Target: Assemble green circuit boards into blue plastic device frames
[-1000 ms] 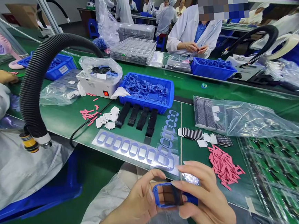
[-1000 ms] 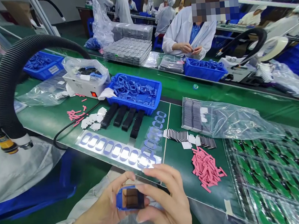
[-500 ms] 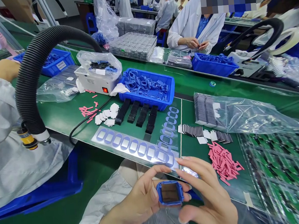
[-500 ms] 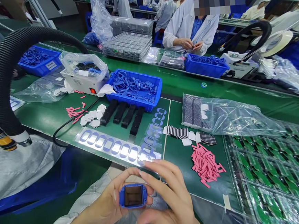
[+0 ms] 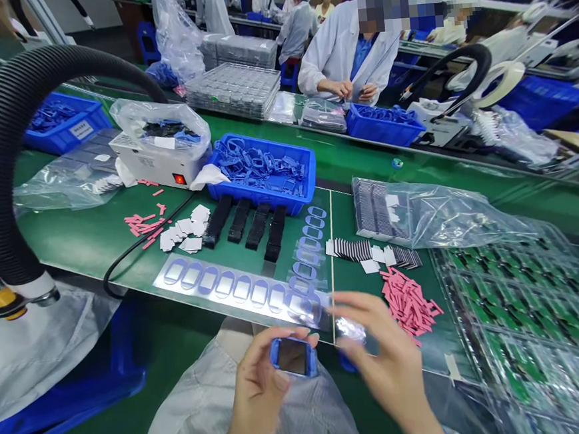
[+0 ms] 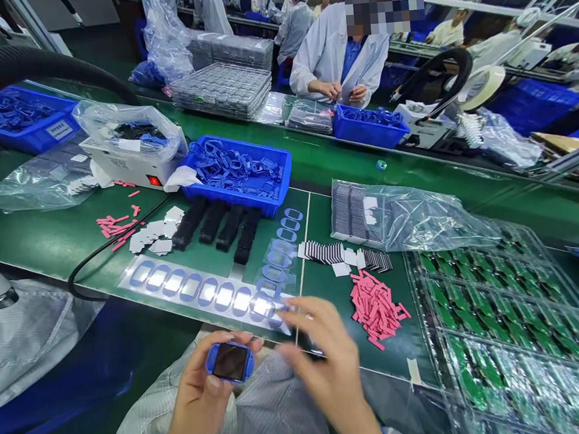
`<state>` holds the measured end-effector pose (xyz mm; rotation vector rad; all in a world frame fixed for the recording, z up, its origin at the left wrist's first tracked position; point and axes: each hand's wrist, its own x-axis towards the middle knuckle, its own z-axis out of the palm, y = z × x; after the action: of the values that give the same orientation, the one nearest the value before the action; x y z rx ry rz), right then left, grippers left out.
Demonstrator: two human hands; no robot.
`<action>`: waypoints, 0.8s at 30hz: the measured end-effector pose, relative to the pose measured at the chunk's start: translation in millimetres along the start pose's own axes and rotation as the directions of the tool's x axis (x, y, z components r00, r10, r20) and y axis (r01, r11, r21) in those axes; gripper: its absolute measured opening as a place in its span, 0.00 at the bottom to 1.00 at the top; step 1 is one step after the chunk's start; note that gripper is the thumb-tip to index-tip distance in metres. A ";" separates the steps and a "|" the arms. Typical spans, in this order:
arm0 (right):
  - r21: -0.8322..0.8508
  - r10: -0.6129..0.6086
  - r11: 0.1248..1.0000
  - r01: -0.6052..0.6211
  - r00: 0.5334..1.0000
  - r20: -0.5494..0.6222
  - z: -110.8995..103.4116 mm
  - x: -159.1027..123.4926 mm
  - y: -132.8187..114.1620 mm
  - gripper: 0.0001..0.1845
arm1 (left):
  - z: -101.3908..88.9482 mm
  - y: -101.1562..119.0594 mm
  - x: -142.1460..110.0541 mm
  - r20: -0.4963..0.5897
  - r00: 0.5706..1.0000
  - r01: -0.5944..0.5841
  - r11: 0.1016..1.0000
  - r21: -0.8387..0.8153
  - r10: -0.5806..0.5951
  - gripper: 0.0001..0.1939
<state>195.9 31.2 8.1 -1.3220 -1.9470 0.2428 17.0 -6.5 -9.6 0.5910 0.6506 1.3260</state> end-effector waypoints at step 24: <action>-0.267 0.128 0.957 -0.116 0.991 0.028 3.2 -1.4 73.4 0.20 | 5.5 19.2 3.6 -0.090 0.887 0.451 0.891 -0.038 -0.453 0.21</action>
<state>246.5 63.6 -34.1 -1.6256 -1.9897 0.0730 8.4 -0.2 7.7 0.3323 0.8009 0.9209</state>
